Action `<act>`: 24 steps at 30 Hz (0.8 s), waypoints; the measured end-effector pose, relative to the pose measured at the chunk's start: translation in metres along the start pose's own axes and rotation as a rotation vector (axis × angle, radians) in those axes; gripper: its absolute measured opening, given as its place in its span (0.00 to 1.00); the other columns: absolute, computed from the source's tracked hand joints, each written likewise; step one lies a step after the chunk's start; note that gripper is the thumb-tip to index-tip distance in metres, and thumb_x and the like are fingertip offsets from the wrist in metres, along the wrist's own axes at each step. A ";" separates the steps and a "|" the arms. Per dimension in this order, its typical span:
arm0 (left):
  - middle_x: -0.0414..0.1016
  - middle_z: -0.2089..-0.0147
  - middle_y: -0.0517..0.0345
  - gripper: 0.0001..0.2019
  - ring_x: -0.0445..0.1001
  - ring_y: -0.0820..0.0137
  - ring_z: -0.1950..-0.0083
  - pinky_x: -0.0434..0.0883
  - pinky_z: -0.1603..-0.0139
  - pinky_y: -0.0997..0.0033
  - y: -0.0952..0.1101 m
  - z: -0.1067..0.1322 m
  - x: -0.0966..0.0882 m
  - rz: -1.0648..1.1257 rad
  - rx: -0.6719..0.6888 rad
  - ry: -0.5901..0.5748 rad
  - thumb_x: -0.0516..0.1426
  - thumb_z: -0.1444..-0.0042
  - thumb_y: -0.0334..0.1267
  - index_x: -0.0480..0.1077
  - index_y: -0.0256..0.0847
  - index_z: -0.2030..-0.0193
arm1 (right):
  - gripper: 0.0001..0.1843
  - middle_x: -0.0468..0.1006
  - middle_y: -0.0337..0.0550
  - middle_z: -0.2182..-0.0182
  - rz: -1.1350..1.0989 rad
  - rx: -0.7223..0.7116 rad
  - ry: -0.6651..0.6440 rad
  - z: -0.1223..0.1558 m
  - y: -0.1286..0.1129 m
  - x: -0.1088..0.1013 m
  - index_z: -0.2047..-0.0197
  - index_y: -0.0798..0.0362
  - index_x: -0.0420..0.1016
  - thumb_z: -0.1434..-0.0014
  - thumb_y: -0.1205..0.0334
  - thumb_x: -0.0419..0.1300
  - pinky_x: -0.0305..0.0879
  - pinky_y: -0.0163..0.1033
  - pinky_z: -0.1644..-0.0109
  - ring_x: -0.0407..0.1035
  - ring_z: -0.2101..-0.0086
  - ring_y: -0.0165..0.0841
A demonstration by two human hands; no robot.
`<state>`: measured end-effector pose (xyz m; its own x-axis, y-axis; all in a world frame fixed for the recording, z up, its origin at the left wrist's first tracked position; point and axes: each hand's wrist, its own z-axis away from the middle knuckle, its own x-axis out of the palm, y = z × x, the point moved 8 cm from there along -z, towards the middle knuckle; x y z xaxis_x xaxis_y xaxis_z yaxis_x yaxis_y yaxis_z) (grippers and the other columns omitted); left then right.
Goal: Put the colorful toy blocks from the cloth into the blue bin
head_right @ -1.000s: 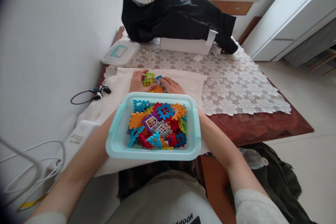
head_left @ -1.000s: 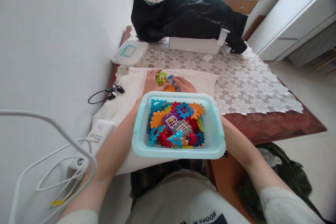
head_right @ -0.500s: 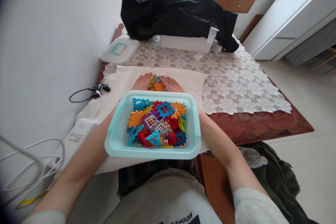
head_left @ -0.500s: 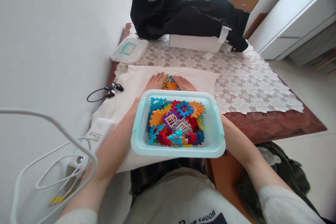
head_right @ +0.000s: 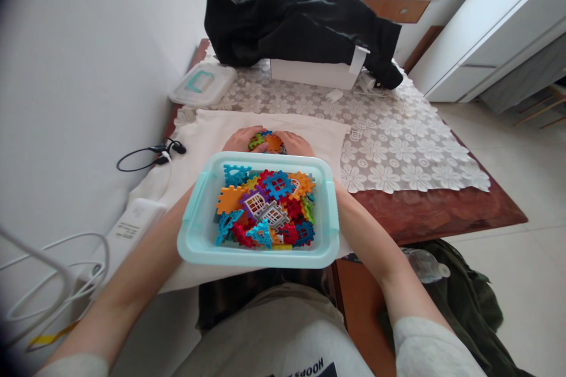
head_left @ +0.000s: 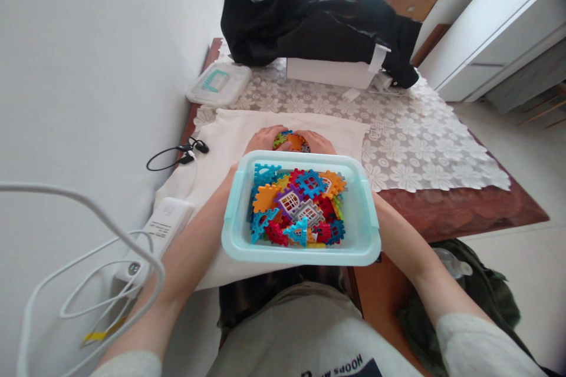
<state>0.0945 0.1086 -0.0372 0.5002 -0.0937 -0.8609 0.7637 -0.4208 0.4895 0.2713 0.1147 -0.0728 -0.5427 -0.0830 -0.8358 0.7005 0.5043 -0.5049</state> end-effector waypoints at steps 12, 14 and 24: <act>0.73 0.22 0.47 0.39 0.74 0.57 0.24 0.68 0.19 0.57 0.003 0.002 0.007 0.083 0.127 -0.092 0.60 0.39 0.44 0.66 0.37 0.21 | 0.58 0.55 -0.01 0.21 -0.058 -0.176 -0.056 -0.001 0.011 0.012 0.16 0.12 0.32 0.42 0.33 0.59 0.70 0.80 0.27 0.55 0.20 0.60; 0.72 0.21 0.43 0.41 0.73 0.53 0.23 0.68 0.19 0.53 0.006 0.007 -0.002 0.083 0.112 -0.084 0.60 0.41 0.44 0.65 0.36 0.20 | 0.59 0.56 0.00 0.21 -0.053 -0.170 -0.066 -0.003 0.014 0.012 0.15 0.13 0.33 0.42 0.33 0.59 0.69 0.79 0.25 0.55 0.20 0.60; 0.74 0.22 0.49 0.32 0.70 0.42 0.23 0.64 0.20 0.36 0.000 0.025 -0.029 -0.129 -0.062 -0.186 0.59 0.38 0.44 0.74 0.53 0.25 | 0.44 0.69 0.34 0.22 0.049 -0.150 -0.062 0.003 0.000 0.004 0.17 0.29 0.61 0.34 0.36 0.58 0.56 0.71 0.16 0.61 0.23 0.59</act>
<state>0.0697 0.0884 -0.0152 0.3179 -0.2096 -0.9247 0.8428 -0.3843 0.3769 0.2708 0.1117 -0.0766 -0.4771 -0.1058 -0.8724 0.6455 0.6314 -0.4296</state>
